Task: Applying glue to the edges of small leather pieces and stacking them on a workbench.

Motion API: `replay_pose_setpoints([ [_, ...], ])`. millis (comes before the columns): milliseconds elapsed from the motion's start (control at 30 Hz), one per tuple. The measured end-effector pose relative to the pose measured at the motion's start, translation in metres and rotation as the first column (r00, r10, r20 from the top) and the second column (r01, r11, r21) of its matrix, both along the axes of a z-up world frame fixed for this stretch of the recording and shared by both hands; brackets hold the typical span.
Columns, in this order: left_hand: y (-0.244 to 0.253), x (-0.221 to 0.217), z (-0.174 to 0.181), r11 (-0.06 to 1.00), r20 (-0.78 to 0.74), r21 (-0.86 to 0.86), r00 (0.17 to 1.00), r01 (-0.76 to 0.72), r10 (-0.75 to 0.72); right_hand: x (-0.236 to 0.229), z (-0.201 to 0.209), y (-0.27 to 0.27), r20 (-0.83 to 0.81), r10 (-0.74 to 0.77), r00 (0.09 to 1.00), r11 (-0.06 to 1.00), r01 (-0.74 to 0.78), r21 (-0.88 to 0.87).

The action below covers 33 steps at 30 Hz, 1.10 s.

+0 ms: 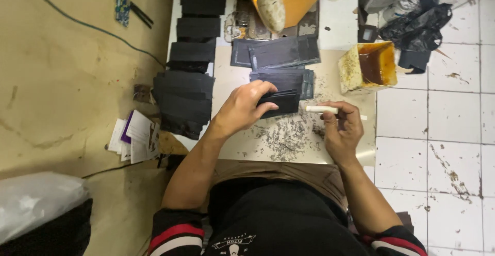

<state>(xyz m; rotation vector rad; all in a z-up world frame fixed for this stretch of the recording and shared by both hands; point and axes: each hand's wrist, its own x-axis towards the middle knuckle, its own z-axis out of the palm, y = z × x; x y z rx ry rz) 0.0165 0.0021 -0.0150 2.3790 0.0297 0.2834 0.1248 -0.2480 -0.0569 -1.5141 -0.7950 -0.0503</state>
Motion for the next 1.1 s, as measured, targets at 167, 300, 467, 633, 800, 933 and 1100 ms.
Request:
replay_pose_setpoints([
  [167, 0.006, 0.032, -0.024, 0.996, 0.126, 0.074, 0.991, 0.047, -0.056, -0.005, 0.008, 0.003, -0.018, -0.049, 0.999, 0.999, 0.049, 0.005],
  [300, 0.019, 0.057, -0.021, 0.976, 0.233, 0.216, 0.972, -0.021, -0.031, -0.004, 0.01, 0.003, 0.022, -0.052, 0.998, 0.999, 0.053, -0.005],
  [467, 0.044, 0.084, -0.021, 0.877, 0.105, 0.445, 0.983, -0.18, 0.149, -0.003, -0.001, 0.001, 0.058, -0.045, 0.997, 0.998, 0.047, -0.033],
  [633, 0.05, 0.098, -0.026, 0.842, 0.006, 0.518, 0.985, -0.152, 0.174, -0.002, -0.002, -0.001, 0.095, -0.062, 0.994, 0.996, 0.067, -0.054],
  [800, 0.048, 0.102, -0.013, 0.909, 0.023, 0.405, 0.994, -0.103, 0.103, -0.007, -0.003, 0.004, 0.077, -0.055, 0.996, 0.997, 0.058, -0.041],
  [933, 0.053, 0.111, -0.018, 0.907, 0.003, 0.414, 0.996, -0.08, 0.087, -0.004, -0.005, 0.005, 0.075, -0.039, 0.996, 0.999, 0.042, -0.035],
  [1100, 0.046, 0.11, -0.002, 0.911, 0.002, 0.407, 0.998, -0.06, 0.065, -0.004, -0.01, 0.006, 0.068, -0.038, 0.997, 0.999, 0.04, -0.018],
])
